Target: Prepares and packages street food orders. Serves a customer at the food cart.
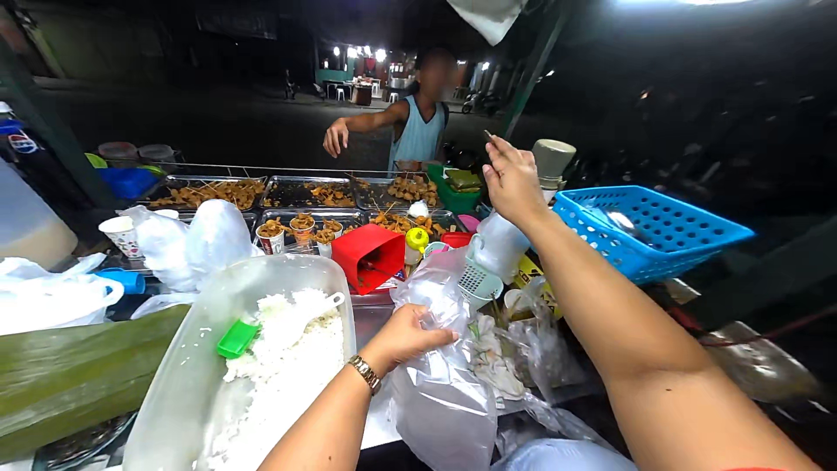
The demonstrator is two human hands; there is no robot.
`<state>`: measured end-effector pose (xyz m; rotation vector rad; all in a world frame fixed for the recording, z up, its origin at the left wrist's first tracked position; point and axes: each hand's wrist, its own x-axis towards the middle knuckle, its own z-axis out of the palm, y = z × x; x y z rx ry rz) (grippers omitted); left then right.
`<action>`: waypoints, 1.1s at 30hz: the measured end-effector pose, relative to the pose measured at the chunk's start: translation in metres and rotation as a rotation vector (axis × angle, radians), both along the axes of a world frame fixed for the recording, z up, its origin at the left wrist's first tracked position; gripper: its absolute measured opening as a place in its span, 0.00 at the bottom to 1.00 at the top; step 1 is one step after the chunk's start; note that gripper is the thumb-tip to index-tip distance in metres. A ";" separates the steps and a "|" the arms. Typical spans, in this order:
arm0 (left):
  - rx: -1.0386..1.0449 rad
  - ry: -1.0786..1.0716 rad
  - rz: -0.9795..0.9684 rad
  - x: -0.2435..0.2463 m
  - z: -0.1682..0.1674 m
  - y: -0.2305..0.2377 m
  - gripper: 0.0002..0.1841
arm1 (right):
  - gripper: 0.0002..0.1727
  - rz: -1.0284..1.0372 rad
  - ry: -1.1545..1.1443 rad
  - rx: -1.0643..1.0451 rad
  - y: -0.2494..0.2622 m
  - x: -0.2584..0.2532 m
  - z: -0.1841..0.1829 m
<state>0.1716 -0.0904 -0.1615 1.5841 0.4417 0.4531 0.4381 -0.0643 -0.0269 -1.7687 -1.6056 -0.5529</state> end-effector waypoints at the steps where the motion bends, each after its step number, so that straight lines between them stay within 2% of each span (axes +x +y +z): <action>1: 0.008 0.006 -0.005 0.000 -0.001 0.000 0.04 | 0.25 0.000 -0.005 -0.005 -0.001 -0.001 0.000; 23: 0.176 0.147 -0.084 0.003 -0.003 0.005 0.09 | 0.23 0.053 -0.111 -0.077 0.002 -0.026 -0.010; 33: 0.226 0.204 -0.095 0.003 -0.002 0.005 0.11 | 0.22 0.070 -0.115 -0.185 0.002 -0.042 -0.017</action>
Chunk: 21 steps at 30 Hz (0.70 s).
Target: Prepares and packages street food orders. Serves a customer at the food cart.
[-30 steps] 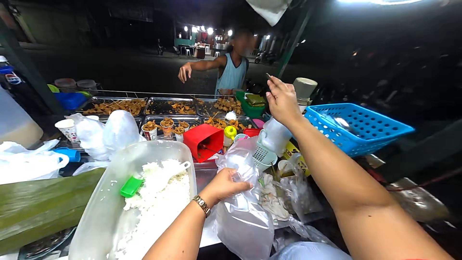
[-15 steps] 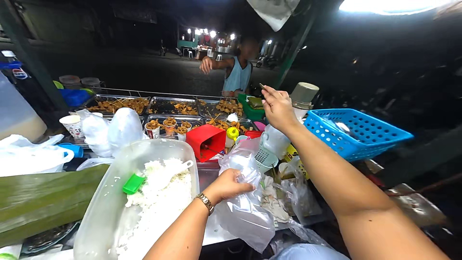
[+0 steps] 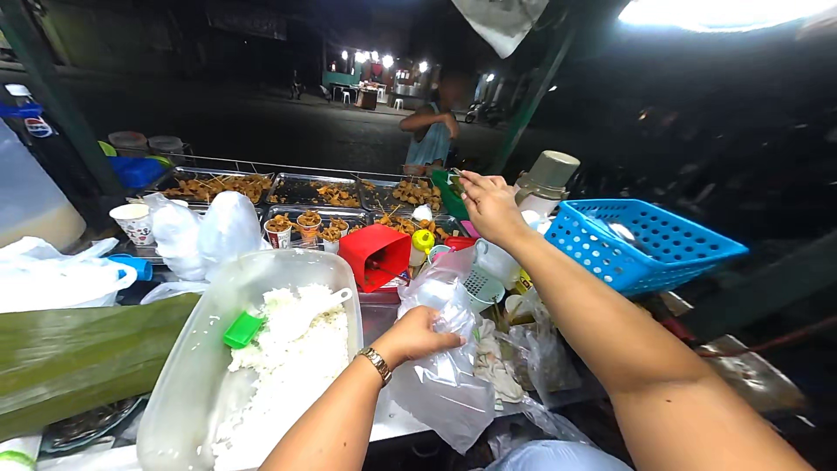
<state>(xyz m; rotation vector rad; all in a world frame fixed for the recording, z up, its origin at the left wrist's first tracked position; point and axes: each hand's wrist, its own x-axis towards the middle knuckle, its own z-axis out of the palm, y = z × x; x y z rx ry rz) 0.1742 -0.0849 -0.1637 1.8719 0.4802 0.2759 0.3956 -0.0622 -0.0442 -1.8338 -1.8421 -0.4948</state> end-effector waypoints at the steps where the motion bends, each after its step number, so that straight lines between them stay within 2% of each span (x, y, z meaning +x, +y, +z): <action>1: 0.015 0.016 0.005 0.000 0.000 0.000 0.12 | 0.22 0.005 -0.001 -0.002 -0.001 -0.003 0.000; 4: 0.091 0.100 0.010 0.002 0.003 -0.001 0.16 | 0.22 0.058 -0.012 0.003 -0.005 -0.014 0.004; 7: 0.166 0.155 -0.014 0.006 0.000 -0.003 0.20 | 0.22 0.192 -0.028 -0.027 -0.014 -0.046 0.015; 12: 0.209 0.149 0.005 0.005 -0.006 -0.004 0.24 | 0.20 0.583 -0.138 -0.105 -0.030 -0.141 0.024; 16: 0.213 0.082 0.013 0.001 -0.008 0.000 0.21 | 0.16 0.903 -0.296 -0.271 -0.026 -0.219 0.009; 19: 0.232 0.102 0.034 -0.016 0.010 -0.011 0.20 | 0.15 1.075 -0.383 -0.380 -0.017 -0.277 -0.011; 21: 0.306 0.223 0.012 -0.029 0.024 -0.022 0.21 | 0.14 1.124 -0.387 -0.490 -0.015 -0.317 -0.022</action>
